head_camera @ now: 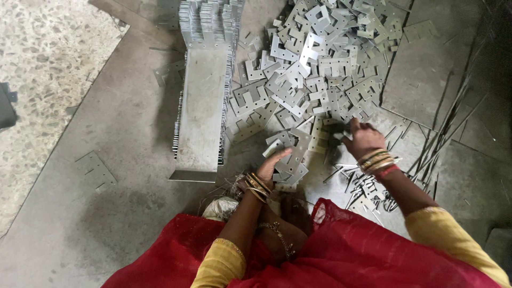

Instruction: The person sits on the floor and sorts small metal brackets by picking them up from a pile and stacking them into a neat pile. The person handles the brackets one by one, aligning them before placing them in the stack.

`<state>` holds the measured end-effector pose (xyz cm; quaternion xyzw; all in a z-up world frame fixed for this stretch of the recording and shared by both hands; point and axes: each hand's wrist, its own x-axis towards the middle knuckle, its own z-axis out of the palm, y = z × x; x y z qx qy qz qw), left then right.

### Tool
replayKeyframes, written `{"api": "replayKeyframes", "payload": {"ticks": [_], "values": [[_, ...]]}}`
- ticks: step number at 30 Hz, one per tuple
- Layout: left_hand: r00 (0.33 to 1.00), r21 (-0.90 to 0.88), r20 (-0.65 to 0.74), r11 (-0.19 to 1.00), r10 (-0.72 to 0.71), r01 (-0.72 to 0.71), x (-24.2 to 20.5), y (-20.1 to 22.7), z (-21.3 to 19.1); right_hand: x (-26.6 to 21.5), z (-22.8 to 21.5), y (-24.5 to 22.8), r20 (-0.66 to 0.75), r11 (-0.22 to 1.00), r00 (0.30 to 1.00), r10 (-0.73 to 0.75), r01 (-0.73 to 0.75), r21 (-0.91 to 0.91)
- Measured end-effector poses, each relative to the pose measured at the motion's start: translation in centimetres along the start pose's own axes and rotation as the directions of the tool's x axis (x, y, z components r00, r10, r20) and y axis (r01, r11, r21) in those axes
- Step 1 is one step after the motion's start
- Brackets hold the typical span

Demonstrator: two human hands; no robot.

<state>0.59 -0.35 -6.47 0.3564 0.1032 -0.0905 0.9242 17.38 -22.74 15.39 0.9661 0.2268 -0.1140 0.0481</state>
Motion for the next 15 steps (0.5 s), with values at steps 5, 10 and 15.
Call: {"api": "replayKeyframes", "payload": {"ticks": [5,10,15], "values": [[0.999,-0.013,0.047,1.000,-0.005,0.006,0.9,-2.7,-2.6,0.4,4.0,2.1,-0.013,0.980,0.991,0.130,-0.126,0.154],[0.986,0.078,0.124,0.989,0.116,-0.126,0.6,-2.1,-2.0,-1.5,6.3,6.9,0.131,0.924,0.969,0.208,-0.239,0.298],[0.970,-0.127,0.021,0.961,-0.244,0.245,-0.2,-1.4,-1.1,-2.8,6.6,8.7,0.242,0.881,0.963,0.118,-0.214,0.422]]}}
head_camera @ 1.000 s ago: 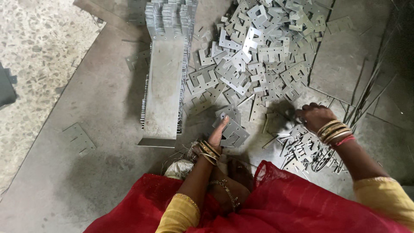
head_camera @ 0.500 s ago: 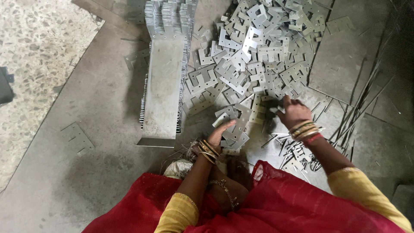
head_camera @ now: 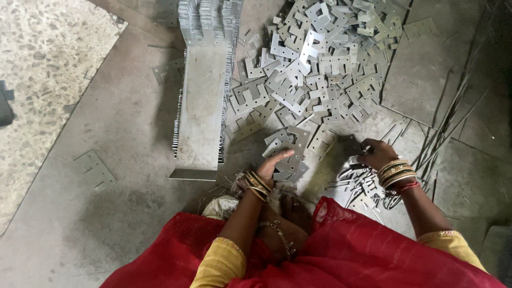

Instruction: The person sits on the floor and sorts small metal brackets by picking them up from a pile and stacking them into a neat pile. The person handles the brackets one by one, aligning them before placing them in the stack.

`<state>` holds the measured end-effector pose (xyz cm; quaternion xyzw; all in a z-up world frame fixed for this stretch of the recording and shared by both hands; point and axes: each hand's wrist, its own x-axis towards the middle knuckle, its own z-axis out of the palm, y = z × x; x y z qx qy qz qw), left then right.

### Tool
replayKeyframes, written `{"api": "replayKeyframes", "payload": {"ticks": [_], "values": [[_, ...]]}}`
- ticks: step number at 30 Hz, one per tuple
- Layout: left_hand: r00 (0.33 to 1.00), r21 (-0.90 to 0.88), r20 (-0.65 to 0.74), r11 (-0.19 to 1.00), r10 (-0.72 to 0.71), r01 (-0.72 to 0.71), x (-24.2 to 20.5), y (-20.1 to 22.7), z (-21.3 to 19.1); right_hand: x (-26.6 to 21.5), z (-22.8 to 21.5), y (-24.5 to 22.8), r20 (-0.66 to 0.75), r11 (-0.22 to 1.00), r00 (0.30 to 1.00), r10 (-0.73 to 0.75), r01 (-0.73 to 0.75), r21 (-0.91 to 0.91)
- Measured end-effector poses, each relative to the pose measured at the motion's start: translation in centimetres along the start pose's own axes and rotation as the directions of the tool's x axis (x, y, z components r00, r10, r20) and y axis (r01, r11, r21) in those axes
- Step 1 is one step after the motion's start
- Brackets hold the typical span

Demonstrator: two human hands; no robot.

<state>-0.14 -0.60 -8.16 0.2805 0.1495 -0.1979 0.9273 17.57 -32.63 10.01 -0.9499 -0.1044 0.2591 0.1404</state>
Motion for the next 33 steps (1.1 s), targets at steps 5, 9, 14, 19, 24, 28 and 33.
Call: {"api": "replayKeyframes", "payload": {"ticks": [5,9,14,19,24,28,33], "values": [[0.947,0.151,0.219,0.950,0.237,-0.273,0.5,-0.3,-0.4,-2.2,-1.8,-3.9,0.024,1.000,1.000,-0.008,0.009,-0.027],[0.946,0.281,0.177,0.908,0.271,-0.312,-0.6,1.2,1.0,-4.8,-4.4,-8.5,-0.045,0.999,0.999,0.028,-0.029,-0.016],[0.989,0.127,-0.143,0.992,0.026,-0.008,-3.2,4.3,5.5,-6.3,-7.4,-11.6,0.101,0.912,0.927,-0.361,0.329,0.244],[0.996,-0.026,0.085,1.000,0.010,-0.008,-4.7,6.9,8.0,-3.6,-4.5,-14.3,-0.098,0.896,0.891,-0.443,0.444,-0.007],[0.994,-0.041,0.100,0.999,0.034,-0.030,-5.4,7.8,9.2,-1.3,-1.2,-15.3,0.041,0.545,0.817,-0.575,0.419,-0.726],[1.000,-0.030,0.004,0.999,0.017,-0.017,-5.9,7.4,8.8,-2.0,-2.4,-14.6,0.088,0.552,0.803,-0.589,0.479,-0.682],[0.991,0.107,-0.124,0.994,0.048,-0.035,-3.4,5.3,6.1,-4.4,-5.5,-13.1,0.335,0.600,0.939,-0.075,0.310,-0.737]]}}
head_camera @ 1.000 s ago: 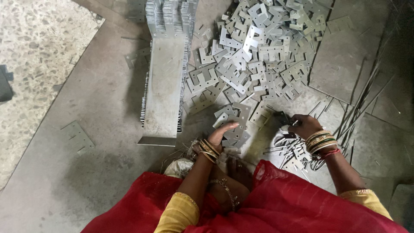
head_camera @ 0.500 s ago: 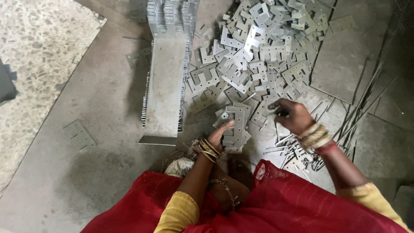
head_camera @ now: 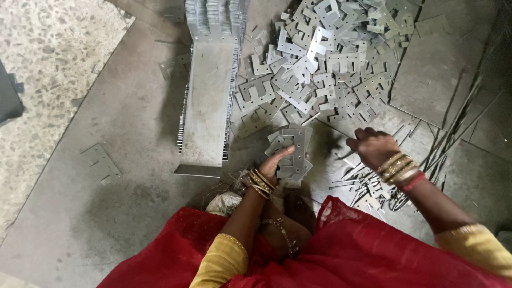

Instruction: The person sits on the floor and sorts small metal brackets by picking them up from a pile and stacking them into a neat pile. The person handles the brackets one by one, aligning them before placing them in the stack.

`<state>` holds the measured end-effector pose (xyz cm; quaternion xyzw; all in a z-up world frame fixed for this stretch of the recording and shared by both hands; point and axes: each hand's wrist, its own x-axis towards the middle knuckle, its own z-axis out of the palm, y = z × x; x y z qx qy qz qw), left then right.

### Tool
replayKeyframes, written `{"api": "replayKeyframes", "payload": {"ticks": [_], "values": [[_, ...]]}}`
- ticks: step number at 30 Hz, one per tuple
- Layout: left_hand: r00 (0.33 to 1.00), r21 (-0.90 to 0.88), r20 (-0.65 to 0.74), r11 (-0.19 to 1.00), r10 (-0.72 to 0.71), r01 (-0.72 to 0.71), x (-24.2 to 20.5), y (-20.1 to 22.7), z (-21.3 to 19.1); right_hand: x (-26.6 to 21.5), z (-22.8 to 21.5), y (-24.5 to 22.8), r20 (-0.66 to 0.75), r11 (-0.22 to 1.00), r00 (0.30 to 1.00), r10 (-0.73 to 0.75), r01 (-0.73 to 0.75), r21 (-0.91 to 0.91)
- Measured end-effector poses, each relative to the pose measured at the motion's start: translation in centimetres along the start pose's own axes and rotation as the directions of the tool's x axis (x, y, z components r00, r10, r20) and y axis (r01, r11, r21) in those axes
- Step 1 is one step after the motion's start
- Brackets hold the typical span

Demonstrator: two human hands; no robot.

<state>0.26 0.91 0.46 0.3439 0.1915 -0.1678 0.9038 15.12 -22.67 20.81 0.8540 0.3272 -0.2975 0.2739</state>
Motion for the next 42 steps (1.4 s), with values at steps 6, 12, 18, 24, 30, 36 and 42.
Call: {"api": "replayKeyframes", "payload": {"ticks": [6,12,18,24,30,36,42], "values": [[0.998,-0.058,-0.033,0.997,-0.056,0.054,0.6,-0.9,-0.9,-1.4,1.6,-0.2,-0.911,0.878,0.261,-0.320,0.443,-0.181],[0.992,-0.219,0.123,0.976,0.016,0.011,-0.7,-0.7,-0.5,0.3,1.4,-3.3,-0.840,0.919,0.407,-0.360,0.309,-0.244],[0.992,-0.082,0.121,0.997,0.022,-0.012,-1.4,1.1,1.1,-4.6,-3.9,-4.6,0.081,0.887,0.995,0.064,-0.094,0.453],[0.989,-0.176,-0.048,0.974,0.139,-0.145,-7.4,9.9,7.9,-3.2,-7.9,-7.6,-0.679,0.079,0.734,0.015,0.676,0.733],[0.861,0.558,-0.068,0.735,0.504,-0.386,-16.6,22.5,9.0,1.6,-10.4,-12.8,-0.842,0.133,0.517,0.151,0.834,0.536],[0.947,0.973,0.100,0.171,0.306,-0.158,-18.7,31.2,5.1,3.4,-13.8,-21.3,-0.814,0.248,0.516,0.268,0.779,0.576],[0.963,0.960,-0.090,-0.234,0.256,0.151,-17.0,31.0,3.0,4.9,-14.6,-22.6,-0.871,0.282,0.485,0.075,0.828,0.485]]}}
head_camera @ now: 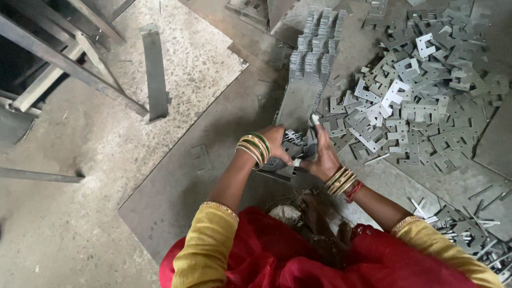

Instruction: The person sits on the floor and sorts small metal brackets by picking them up from a pile and stacking them into a neat pile. The person handles the brackets one by one, aligning them before placing them in the stack.

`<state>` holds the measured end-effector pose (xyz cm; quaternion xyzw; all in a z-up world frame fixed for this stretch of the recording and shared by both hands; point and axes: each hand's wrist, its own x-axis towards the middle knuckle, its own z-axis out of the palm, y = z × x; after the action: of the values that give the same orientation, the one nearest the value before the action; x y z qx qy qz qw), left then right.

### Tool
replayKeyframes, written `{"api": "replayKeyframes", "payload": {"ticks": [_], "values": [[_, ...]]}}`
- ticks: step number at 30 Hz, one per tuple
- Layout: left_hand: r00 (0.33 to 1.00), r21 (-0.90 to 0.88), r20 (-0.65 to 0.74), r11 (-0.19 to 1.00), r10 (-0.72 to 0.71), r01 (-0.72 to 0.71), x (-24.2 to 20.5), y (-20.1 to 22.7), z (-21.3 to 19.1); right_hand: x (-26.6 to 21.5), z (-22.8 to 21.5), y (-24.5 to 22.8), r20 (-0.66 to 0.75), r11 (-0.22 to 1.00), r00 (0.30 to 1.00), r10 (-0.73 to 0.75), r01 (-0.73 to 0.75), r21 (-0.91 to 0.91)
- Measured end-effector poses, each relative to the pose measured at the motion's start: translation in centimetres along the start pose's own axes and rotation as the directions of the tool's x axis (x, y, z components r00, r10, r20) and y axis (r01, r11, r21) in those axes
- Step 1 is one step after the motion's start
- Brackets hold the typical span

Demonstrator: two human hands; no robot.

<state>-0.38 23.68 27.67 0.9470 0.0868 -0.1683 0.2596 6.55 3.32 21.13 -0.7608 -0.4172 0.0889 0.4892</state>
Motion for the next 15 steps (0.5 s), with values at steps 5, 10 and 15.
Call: {"api": "replayKeyframes", "payload": {"ticks": [5,10,15], "values": [[0.982,0.070,0.160,0.992,0.097,-0.109,1.4,1.4,1.5,-0.6,0.3,0.9,0.080,0.992,0.989,-0.121,0.119,0.039],[0.973,-0.101,0.199,0.990,0.116,-0.097,2.1,-0.3,1.4,-0.8,0.9,0.4,0.057,0.995,0.994,-0.096,0.097,-0.008],[0.997,-0.571,-0.047,0.818,0.054,-0.071,-1.0,-6.5,2.6,-0.8,0.3,-1.0,0.105,0.998,0.993,-0.050,0.053,-0.022]]}}
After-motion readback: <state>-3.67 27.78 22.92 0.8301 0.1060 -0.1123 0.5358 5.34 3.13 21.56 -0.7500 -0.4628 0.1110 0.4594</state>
